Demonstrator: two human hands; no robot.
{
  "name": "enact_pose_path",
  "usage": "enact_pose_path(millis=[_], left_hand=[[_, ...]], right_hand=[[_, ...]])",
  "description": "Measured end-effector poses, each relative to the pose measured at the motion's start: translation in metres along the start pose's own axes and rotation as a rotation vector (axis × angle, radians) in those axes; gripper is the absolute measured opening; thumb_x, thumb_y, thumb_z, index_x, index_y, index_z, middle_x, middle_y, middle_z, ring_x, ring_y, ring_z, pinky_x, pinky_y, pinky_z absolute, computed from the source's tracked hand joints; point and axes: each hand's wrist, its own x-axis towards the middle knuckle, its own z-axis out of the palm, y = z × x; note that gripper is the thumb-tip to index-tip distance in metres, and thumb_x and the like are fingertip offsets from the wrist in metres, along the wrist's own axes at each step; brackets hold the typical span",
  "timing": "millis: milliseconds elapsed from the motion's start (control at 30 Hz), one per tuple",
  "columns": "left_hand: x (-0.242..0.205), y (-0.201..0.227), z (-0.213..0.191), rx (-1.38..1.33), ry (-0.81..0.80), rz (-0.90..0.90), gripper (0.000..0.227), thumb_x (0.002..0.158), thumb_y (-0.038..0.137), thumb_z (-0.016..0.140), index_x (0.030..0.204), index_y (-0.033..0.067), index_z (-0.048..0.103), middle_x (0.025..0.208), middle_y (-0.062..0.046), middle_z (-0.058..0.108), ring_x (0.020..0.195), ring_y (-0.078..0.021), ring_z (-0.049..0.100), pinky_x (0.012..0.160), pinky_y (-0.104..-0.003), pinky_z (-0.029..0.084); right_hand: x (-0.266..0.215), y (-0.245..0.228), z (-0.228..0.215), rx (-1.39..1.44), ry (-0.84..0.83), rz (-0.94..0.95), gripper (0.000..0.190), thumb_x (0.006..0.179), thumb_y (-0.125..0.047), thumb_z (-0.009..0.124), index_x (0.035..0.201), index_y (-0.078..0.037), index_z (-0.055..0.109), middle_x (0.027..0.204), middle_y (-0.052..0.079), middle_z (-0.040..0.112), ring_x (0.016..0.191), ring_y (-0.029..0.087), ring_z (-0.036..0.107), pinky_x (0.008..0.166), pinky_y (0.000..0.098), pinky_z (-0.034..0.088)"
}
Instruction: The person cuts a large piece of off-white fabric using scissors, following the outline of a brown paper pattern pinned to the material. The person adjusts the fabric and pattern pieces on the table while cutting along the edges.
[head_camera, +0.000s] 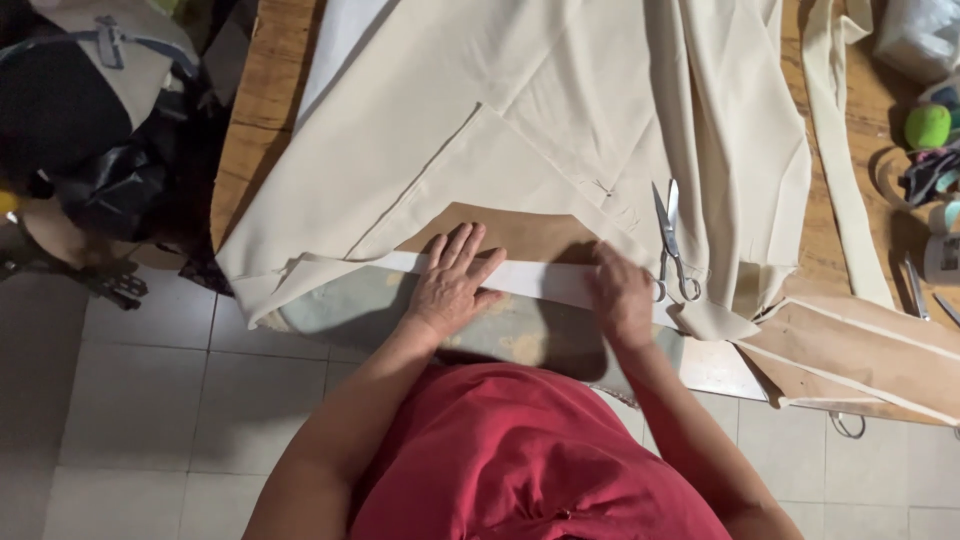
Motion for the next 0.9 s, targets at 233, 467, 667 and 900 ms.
enact_pose_path(millis=[233, 467, 667, 900], left_hand=[[-0.002, -0.004, 0.011, -0.038, 0.070, -0.027, 0.068, 0.077, 0.060, 0.052, 0.135, 0.0321, 0.032, 0.144, -0.014, 0.027, 0.135, -0.0295, 0.024, 0.108, -0.050, 0.017], [-0.002, -0.005, 0.011, -0.018, -0.026, -0.032, 0.066, 0.079, 0.066, 0.042, 0.135, 0.0326, 0.032, 0.147, -0.012, 0.021, 0.138, -0.0270, 0.016, 0.109, -0.049, 0.013], [-0.002, -0.004, 0.006, -0.010, -0.089, -0.048, 0.064, 0.082, 0.065, 0.037, 0.136, 0.0331, 0.029, 0.148, -0.012, 0.018, 0.139, -0.0263, 0.012, 0.110, -0.048, 0.011], [0.002, 0.009, -0.030, 0.057, -0.146, -0.081, 0.046, 0.079, 0.039, 0.057, 0.120, 0.0211, 0.052, 0.145, -0.009, 0.024, 0.137, -0.0237, 0.014, 0.112, -0.044, 0.014]], right_hand=[[0.087, 0.071, 0.086, 0.259, 0.073, 0.476, 0.029, 0.077, -0.033, 0.071, 0.101, -0.019, 0.062, 0.084, -0.002, 0.056, 0.064, 0.016, 0.062, 0.055, 0.0293, 0.051], [0.096, 0.080, 0.096, -0.022, -0.061, 0.495, 0.016, 0.077, -0.041, 0.070, 0.080, -0.025, 0.064, 0.079, -0.001, 0.052, 0.071, 0.024, 0.060, 0.062, 0.0347, 0.050], [0.101, 0.037, 0.063, 0.235, 0.088, 0.663, 0.007, 0.076, -0.031, 0.072, 0.082, -0.029, 0.068, 0.061, -0.003, 0.058, 0.060, 0.018, 0.061, 0.053, 0.0309, 0.051], [0.100, -0.126, 0.027, 0.974, -0.144, 0.328, 0.013, 0.080, -0.012, 0.071, 0.092, -0.009, 0.068, 0.073, 0.010, 0.066, 0.067, 0.021, 0.065, 0.064, 0.0339, 0.051]])
